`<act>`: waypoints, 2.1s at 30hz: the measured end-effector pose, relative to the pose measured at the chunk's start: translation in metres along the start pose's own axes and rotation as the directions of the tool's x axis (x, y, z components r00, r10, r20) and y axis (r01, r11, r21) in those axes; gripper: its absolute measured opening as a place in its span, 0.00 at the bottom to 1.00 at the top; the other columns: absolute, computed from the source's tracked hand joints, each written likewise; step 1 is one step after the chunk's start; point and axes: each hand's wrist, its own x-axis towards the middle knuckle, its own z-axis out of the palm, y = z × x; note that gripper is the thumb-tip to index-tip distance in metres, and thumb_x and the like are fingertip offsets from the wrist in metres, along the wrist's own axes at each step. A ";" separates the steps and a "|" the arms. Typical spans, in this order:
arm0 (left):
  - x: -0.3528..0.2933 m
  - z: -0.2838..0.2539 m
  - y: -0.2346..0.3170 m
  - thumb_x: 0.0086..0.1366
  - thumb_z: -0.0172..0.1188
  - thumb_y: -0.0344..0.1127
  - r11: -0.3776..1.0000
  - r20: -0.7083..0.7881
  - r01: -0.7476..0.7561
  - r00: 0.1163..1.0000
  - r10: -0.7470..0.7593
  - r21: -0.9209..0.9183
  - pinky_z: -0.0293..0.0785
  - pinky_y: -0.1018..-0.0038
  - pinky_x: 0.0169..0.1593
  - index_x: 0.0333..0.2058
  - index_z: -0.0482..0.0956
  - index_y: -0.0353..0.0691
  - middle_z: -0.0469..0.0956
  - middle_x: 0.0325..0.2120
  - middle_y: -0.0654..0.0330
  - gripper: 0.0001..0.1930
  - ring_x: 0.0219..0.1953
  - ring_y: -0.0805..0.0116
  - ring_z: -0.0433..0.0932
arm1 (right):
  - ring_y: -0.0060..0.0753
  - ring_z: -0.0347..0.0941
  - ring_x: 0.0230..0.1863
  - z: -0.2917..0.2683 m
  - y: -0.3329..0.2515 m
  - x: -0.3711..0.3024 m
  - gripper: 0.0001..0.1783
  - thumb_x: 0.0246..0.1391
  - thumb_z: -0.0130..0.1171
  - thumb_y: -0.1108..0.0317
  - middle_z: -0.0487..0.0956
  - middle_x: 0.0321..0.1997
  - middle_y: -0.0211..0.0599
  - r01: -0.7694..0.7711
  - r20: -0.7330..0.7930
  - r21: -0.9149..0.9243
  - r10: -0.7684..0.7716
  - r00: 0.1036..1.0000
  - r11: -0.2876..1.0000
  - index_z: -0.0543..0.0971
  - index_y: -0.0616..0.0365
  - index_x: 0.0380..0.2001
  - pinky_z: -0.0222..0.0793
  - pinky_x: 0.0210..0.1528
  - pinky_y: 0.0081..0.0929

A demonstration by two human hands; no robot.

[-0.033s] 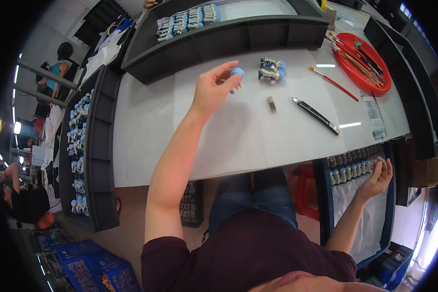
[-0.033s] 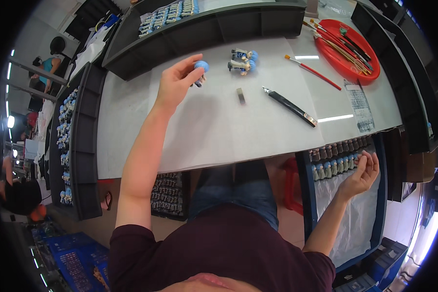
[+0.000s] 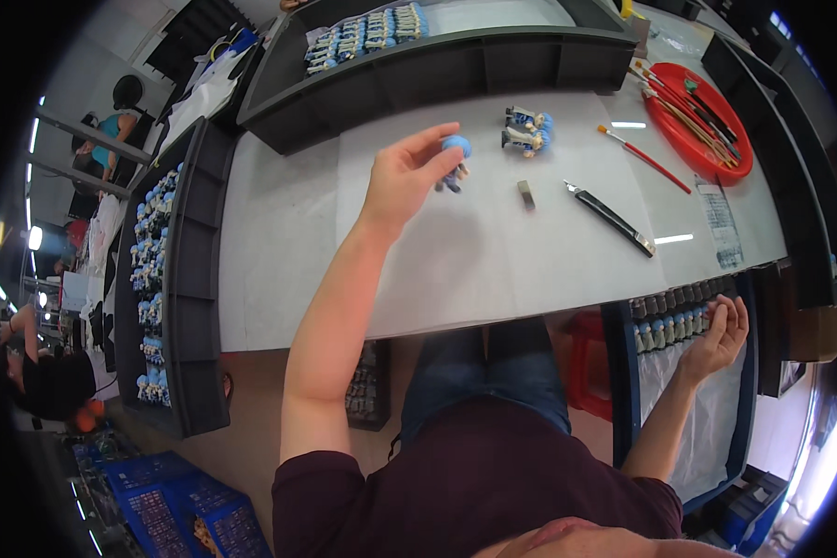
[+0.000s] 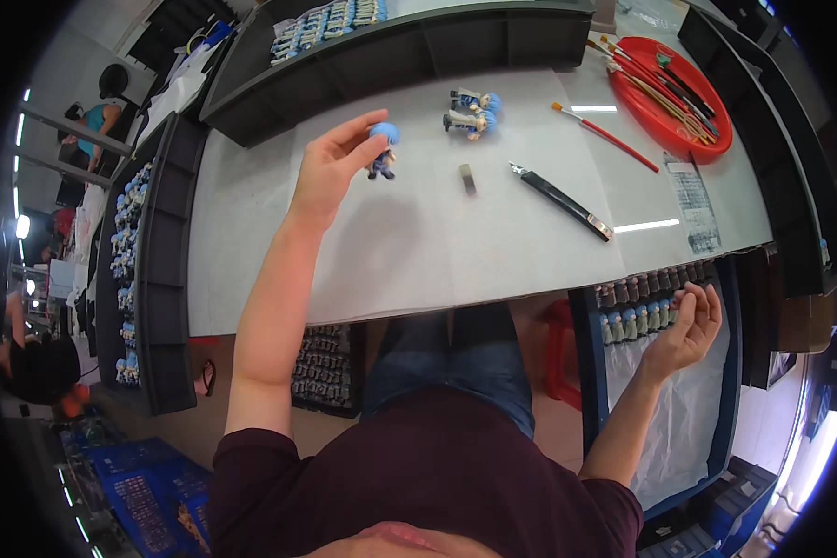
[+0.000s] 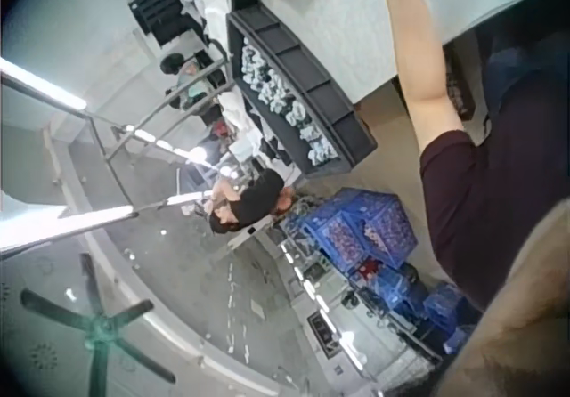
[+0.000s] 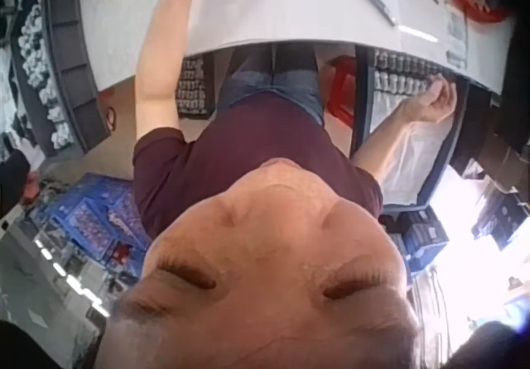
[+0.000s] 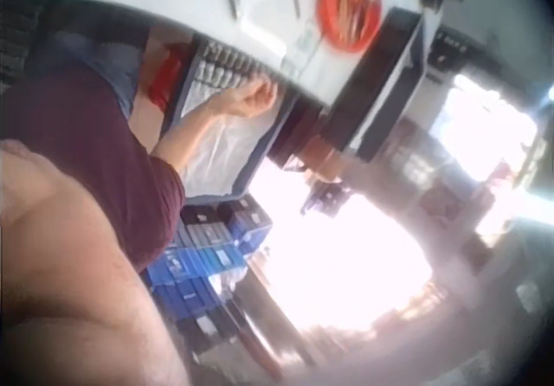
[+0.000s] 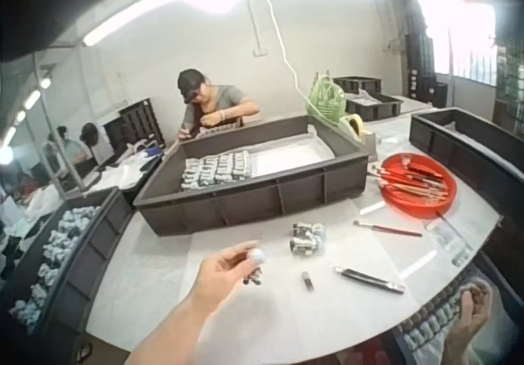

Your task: The person assembles small blue and white figurines by hand at a workbench. They pick up individual figures, attach small cylindrical bases to their feet, and place the completed units into a tray. The process is repeated for multiple figures throughout the clip.

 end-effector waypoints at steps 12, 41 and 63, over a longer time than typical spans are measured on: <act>-0.108 -0.020 -0.033 0.61 0.56 0.35 0.861 -0.121 0.098 0.976 -0.181 -0.498 0.72 0.78 0.42 0.45 0.74 0.35 0.78 0.36 0.59 0.15 0.36 0.75 0.76 | 0.29 0.74 0.40 0.201 -0.098 -0.125 0.20 0.53 0.53 0.76 0.76 0.39 0.43 -0.514 0.942 0.088 0.097 0.322 0.853 0.66 0.63 0.50 0.69 0.44 0.25; -0.108 -0.019 -0.042 0.63 0.52 0.32 0.873 -0.045 0.032 0.997 -0.061 -0.487 0.71 0.75 0.46 0.52 0.66 0.32 0.75 0.40 0.58 0.19 0.41 0.73 0.74 | 0.28 0.71 0.43 0.206 -0.092 -0.136 0.25 0.51 0.57 0.77 0.74 0.41 0.44 -0.600 0.939 0.082 0.140 0.314 0.796 0.63 0.64 0.52 0.69 0.45 0.24; -0.289 -0.466 0.079 0.44 0.63 0.42 0.307 -0.816 0.756 0.540 0.207 0.578 0.72 0.70 0.45 0.38 0.80 0.44 0.79 0.35 0.53 0.20 0.40 0.60 0.78 | 0.25 0.70 0.43 0.202 -0.089 -0.137 0.21 0.51 0.57 0.75 0.71 0.50 0.39 -0.290 0.967 0.020 0.055 0.249 0.957 0.68 0.65 0.48 0.67 0.41 0.17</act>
